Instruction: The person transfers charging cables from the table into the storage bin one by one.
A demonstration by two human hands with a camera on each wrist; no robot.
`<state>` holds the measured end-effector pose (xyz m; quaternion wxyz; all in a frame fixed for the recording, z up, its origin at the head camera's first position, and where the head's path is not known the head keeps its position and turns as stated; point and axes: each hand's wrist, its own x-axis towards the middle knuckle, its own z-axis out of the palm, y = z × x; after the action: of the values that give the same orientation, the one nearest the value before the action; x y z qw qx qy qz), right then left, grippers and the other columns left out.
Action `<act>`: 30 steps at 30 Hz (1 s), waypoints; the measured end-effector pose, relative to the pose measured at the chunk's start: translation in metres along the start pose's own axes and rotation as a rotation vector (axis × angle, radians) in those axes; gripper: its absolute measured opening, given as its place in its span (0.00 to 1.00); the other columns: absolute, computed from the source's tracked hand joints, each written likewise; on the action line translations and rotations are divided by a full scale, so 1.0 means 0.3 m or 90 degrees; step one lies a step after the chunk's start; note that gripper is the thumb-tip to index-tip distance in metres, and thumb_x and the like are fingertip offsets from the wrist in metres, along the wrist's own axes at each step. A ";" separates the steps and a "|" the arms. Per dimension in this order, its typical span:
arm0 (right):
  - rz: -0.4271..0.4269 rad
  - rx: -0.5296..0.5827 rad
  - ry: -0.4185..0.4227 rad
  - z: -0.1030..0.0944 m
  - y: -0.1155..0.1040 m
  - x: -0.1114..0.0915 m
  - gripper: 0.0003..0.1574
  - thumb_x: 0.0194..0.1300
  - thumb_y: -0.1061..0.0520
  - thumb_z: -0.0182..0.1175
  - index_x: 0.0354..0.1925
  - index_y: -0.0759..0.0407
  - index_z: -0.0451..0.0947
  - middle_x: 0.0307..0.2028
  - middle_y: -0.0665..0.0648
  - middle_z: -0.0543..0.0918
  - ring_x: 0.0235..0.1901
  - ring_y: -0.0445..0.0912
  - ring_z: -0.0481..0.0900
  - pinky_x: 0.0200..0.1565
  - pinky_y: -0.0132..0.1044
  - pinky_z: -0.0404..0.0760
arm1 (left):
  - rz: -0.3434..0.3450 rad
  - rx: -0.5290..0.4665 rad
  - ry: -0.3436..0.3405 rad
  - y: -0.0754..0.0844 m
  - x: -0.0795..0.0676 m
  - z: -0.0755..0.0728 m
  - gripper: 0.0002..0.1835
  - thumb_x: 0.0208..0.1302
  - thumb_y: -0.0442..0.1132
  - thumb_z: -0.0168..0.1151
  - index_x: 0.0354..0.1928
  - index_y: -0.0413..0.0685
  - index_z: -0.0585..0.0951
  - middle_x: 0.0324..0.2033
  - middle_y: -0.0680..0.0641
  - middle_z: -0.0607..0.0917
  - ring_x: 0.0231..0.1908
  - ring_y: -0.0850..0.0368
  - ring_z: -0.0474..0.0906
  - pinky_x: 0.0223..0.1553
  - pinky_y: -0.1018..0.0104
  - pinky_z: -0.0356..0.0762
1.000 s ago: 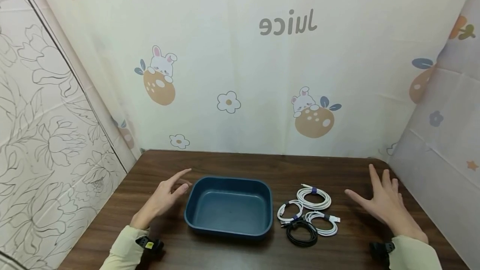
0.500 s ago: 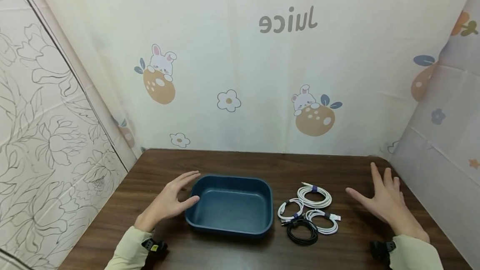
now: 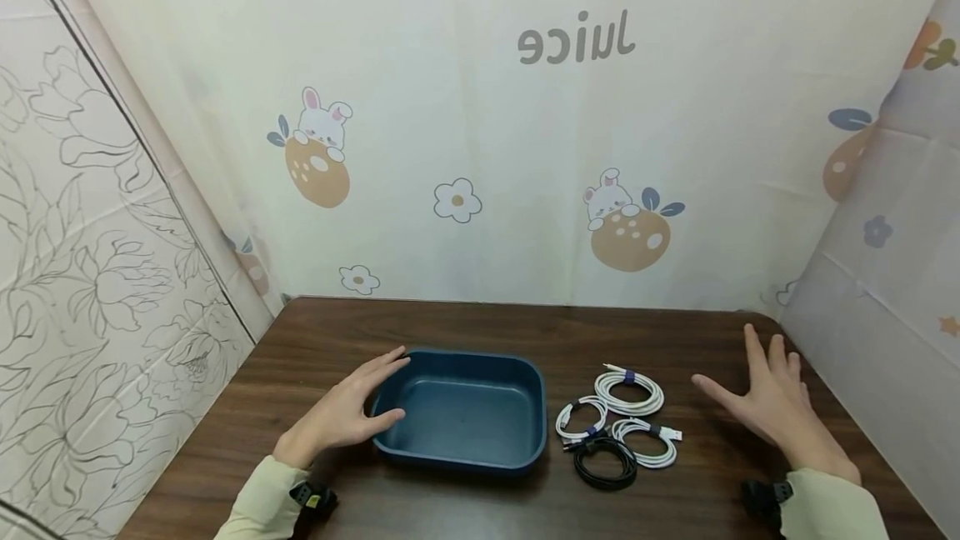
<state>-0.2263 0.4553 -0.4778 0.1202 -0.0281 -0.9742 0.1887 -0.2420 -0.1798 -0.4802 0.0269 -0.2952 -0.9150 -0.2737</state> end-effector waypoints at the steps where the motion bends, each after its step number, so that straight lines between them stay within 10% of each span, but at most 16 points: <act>1: 0.000 0.000 0.000 -0.001 -0.003 0.001 0.78 0.67 0.29 0.62 0.82 0.67 0.23 0.73 0.92 0.28 0.68 0.94 0.31 0.60 0.88 0.46 | -0.001 0.005 0.000 0.000 -0.001 0.000 0.42 0.70 0.62 0.65 0.81 0.59 0.65 0.82 0.52 0.60 0.79 0.47 0.60 0.69 0.37 0.72; 30: 0.017 0.045 -0.023 -0.015 -0.007 -0.006 0.76 0.70 0.30 0.60 0.81 0.65 0.20 0.75 0.89 0.28 0.73 0.87 0.29 0.62 0.87 0.47 | 0.019 0.053 -0.025 0.007 0.004 -0.011 0.45 0.68 0.64 0.66 0.82 0.58 0.63 0.83 0.50 0.58 0.79 0.37 0.58 0.70 0.33 0.69</act>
<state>-0.2234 0.4550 -0.4732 0.1012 -0.0336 -0.9685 0.2250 -0.2423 -0.1794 -0.4760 0.0257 -0.3128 -0.9214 -0.2290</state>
